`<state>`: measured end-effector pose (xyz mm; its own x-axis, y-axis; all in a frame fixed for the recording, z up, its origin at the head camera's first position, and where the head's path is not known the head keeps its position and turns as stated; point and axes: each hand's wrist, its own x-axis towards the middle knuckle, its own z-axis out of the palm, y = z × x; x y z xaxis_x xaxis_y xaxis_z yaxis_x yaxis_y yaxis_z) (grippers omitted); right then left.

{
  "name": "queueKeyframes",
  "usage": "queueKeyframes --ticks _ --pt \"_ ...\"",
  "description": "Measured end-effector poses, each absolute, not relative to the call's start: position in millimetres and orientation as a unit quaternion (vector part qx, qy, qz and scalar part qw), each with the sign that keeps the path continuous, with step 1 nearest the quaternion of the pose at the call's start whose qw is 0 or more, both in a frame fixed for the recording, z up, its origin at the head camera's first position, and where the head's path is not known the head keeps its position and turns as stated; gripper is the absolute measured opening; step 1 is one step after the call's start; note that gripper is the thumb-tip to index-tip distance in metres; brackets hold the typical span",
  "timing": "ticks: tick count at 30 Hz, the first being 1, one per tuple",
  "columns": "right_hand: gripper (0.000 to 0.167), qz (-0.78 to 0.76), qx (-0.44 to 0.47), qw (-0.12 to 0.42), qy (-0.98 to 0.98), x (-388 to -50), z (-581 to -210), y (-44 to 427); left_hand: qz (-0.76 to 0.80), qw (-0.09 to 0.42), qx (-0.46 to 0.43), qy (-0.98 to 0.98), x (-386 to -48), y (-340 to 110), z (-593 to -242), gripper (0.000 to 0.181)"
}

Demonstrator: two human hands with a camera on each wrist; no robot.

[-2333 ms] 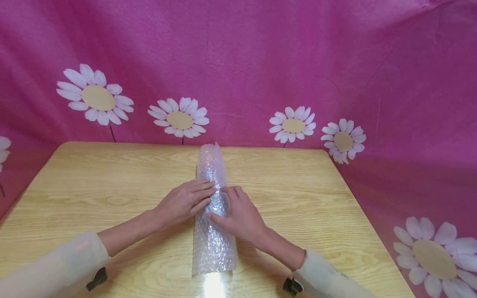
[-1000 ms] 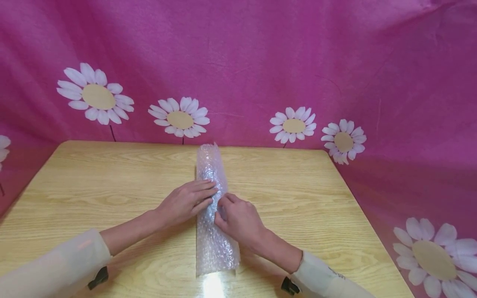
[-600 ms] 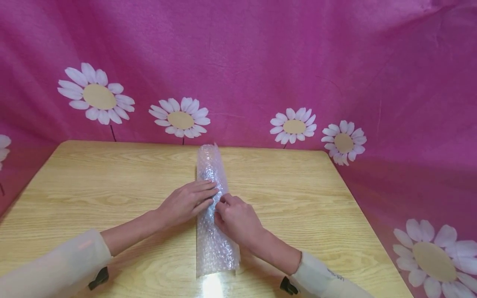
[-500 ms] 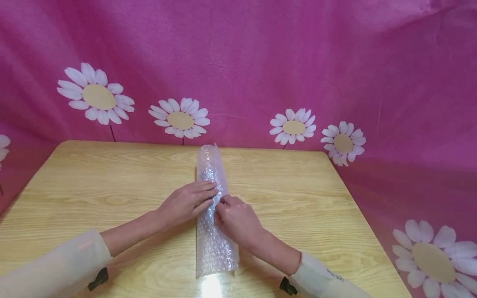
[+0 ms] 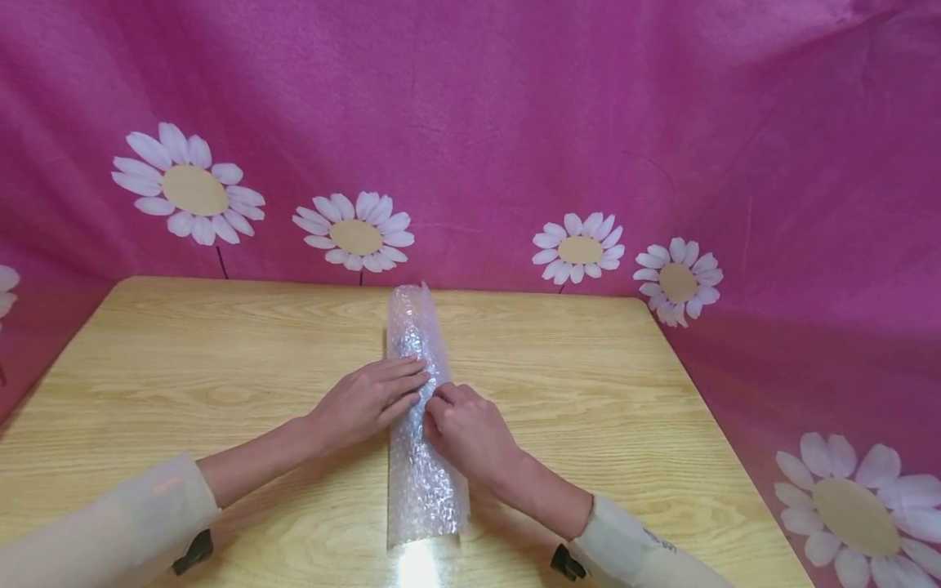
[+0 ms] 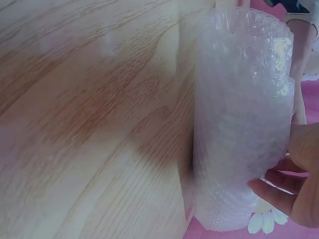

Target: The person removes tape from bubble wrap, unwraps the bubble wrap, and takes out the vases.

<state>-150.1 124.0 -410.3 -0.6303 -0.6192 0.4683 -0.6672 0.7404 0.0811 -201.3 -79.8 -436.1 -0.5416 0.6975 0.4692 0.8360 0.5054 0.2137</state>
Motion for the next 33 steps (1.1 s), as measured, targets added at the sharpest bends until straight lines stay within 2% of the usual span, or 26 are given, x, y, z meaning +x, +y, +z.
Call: queueKeyframes --ticks 23,33 --pt "0.005 0.075 0.345 0.27 -0.896 -154.7 -417.4 125.8 -0.228 0.16 -0.45 -0.849 -200.2 -75.7 -436.9 0.038" --pt "0.005 0.081 0.341 0.272 -0.896 -156.2 -417.7 128.4 -0.234 0.176 -0.458 -0.84 -201.7 -73.2 -437.9 0.036"
